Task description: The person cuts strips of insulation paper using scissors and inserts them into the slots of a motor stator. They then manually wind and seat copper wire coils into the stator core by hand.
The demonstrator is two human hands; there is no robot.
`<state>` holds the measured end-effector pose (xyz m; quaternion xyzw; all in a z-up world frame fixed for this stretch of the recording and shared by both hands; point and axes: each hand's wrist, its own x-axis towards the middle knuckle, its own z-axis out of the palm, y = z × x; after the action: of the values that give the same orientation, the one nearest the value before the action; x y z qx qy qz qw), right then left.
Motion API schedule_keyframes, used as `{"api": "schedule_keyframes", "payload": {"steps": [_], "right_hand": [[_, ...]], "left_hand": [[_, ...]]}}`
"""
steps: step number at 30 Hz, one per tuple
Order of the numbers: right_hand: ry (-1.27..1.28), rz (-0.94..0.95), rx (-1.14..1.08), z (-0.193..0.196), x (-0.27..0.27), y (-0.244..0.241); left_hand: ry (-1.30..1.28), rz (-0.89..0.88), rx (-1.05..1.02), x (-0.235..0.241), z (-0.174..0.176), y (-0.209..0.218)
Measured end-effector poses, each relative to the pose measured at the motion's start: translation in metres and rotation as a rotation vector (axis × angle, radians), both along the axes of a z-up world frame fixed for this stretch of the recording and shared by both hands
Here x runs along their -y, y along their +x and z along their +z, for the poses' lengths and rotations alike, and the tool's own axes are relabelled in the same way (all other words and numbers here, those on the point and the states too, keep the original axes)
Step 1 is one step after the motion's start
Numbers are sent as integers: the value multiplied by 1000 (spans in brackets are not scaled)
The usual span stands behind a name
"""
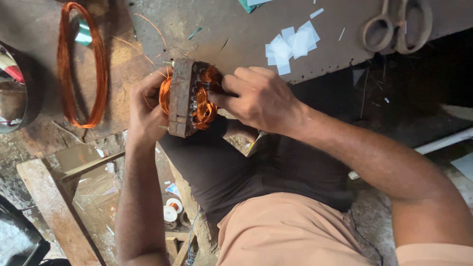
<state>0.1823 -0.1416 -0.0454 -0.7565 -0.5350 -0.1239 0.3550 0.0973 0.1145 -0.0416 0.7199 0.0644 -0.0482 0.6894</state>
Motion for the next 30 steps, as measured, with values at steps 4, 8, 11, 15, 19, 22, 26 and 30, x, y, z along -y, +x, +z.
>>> {"api": "schedule_keyframes", "payload": {"steps": [4,8,11,15,19,22,26,30], "right_hand": [[22,0,-6,-3,-3,-2],[31,-6,4,-5,-3,-3],[-8,6,-21,-4,-4,-2],[17,7,4,-5,-3,-5],[-53,32,28,0,1,-4],[-39,80,172,7,9,-1],[-37,254,330,18,1,14],[-40,355,420,23,-11,43]], "left_hand": [[37,9,21,-2,1,0],[78,-25,12,-4,2,2],[88,-33,17,-5,4,5],[20,-17,42,1,4,2],[87,-6,35,7,14,4],[151,-42,99,9,23,10],[182,-190,139,7,33,20],[45,-252,-7,6,37,27]]}}
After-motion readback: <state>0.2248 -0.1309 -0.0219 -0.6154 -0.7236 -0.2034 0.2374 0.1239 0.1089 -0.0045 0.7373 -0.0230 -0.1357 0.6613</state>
